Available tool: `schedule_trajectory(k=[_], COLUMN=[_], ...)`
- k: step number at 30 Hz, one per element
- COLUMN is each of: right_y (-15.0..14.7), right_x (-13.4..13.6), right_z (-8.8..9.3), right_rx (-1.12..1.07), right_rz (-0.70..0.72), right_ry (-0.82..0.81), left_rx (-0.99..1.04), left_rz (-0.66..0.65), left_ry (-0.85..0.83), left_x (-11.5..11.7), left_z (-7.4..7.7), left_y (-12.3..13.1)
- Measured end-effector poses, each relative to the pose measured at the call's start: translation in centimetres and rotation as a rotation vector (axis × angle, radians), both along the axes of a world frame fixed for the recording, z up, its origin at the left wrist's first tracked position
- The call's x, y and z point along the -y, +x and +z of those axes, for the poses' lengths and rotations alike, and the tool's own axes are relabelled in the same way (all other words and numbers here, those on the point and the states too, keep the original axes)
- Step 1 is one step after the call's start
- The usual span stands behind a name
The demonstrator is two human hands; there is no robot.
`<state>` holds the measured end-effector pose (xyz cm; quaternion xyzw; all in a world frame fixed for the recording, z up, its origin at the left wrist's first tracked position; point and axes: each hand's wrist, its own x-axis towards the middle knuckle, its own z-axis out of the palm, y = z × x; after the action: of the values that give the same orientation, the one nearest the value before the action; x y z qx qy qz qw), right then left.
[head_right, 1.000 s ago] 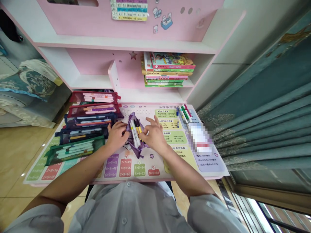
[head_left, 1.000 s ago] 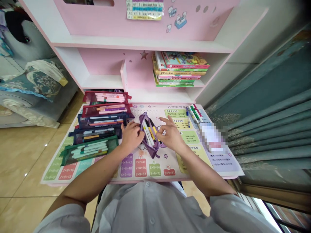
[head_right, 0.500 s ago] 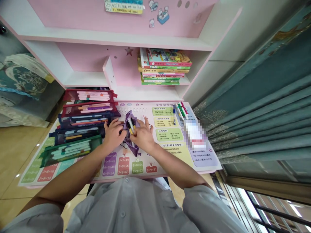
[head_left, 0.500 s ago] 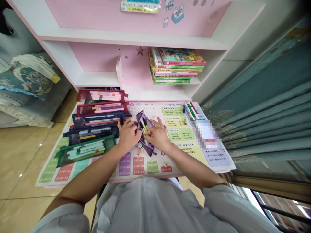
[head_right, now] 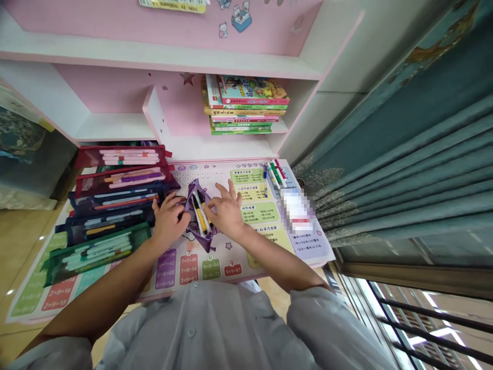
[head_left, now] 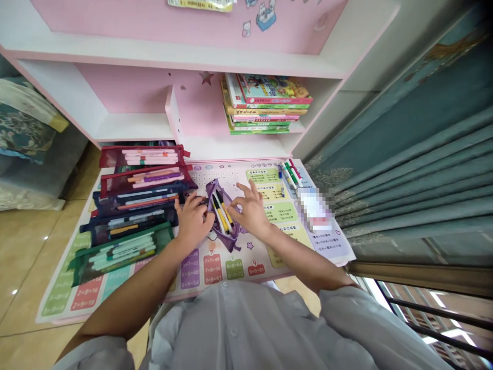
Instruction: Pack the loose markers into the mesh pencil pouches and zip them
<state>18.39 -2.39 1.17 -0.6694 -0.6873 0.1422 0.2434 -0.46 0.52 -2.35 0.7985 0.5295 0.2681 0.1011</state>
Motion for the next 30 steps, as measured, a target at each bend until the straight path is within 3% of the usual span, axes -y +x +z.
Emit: schedule_trajectory(k=[6,12,21,26,30], right_y=[6.5,12.4,14.8,15.2,15.2], right_x=[-2.3,-4.2,-5.7,-6.2,-6.3], right_z=[-0.1,-2.0,-3.1,-4.3,-5.1], right_rx=[0.191,0.383,0.519,0.504,0.436], right_rz=[-0.307,-0.586,-0.664,-0.636,-0.621], right_ry=[0.138,0.001,-0.257,-0.27,-0.186], left_rx=[0.008,0.018,0.014,0.01,-0.006], left_rz=[-0.005,-0.005,0.0,0.014,0.015], left_ry=[-0.02,-0.027,-0.046,-0.075,-0.093], left_x=[0.0,0.0,0.0,0.1,0.0], left_z=[0.0,-0.1,0.2,0.4,0.3], left_y=[-0.1,-0.2,-0.2,-0.1,0.0])
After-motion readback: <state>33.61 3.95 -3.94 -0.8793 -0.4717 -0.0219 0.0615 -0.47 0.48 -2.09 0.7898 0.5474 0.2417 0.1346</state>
